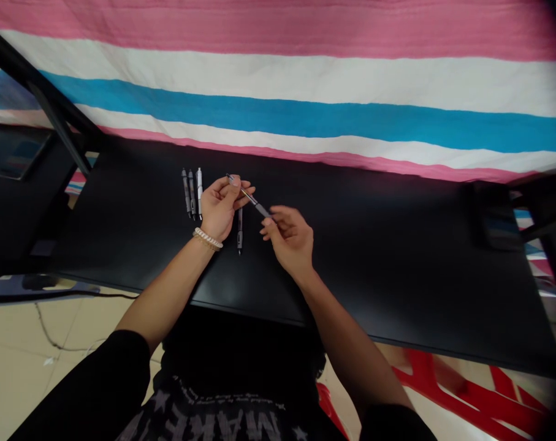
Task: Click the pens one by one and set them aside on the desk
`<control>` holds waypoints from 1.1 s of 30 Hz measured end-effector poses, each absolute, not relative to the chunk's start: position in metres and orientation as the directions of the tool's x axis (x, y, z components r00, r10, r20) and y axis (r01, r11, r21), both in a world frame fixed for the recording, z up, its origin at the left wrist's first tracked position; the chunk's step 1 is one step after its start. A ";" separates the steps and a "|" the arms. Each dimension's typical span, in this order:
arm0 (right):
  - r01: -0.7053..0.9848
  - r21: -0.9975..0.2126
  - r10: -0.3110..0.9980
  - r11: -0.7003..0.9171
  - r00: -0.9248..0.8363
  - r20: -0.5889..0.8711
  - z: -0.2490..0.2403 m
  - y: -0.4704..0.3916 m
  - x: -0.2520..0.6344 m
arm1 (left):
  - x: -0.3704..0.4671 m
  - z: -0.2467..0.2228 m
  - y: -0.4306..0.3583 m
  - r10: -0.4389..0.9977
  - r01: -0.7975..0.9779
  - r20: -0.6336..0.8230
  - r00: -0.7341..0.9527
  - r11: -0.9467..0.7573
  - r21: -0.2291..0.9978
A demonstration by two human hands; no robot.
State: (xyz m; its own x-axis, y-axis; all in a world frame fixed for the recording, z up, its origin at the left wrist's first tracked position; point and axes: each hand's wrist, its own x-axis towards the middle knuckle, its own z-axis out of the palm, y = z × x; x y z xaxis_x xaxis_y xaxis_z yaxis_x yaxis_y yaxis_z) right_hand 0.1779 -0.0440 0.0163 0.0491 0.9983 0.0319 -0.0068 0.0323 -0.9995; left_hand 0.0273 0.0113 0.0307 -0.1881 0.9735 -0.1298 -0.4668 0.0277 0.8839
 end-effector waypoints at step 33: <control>0.277 -0.945 0.981 0.177 -0.123 0.148 0.016 -0.045 0.183 | -0.005 0.068 0.015 0.932 -0.586 -0.361 -0.015 0.285 0.759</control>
State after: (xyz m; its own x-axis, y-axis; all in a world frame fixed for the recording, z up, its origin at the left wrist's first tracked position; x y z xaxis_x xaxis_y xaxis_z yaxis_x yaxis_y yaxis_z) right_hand 0.1827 -0.0451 0.0159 -0.1233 0.9813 0.1481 0.2766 0.1773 -0.9445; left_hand -0.0053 0.0147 0.0684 -0.0146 0.9325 -0.3609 -0.5856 0.2846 0.7590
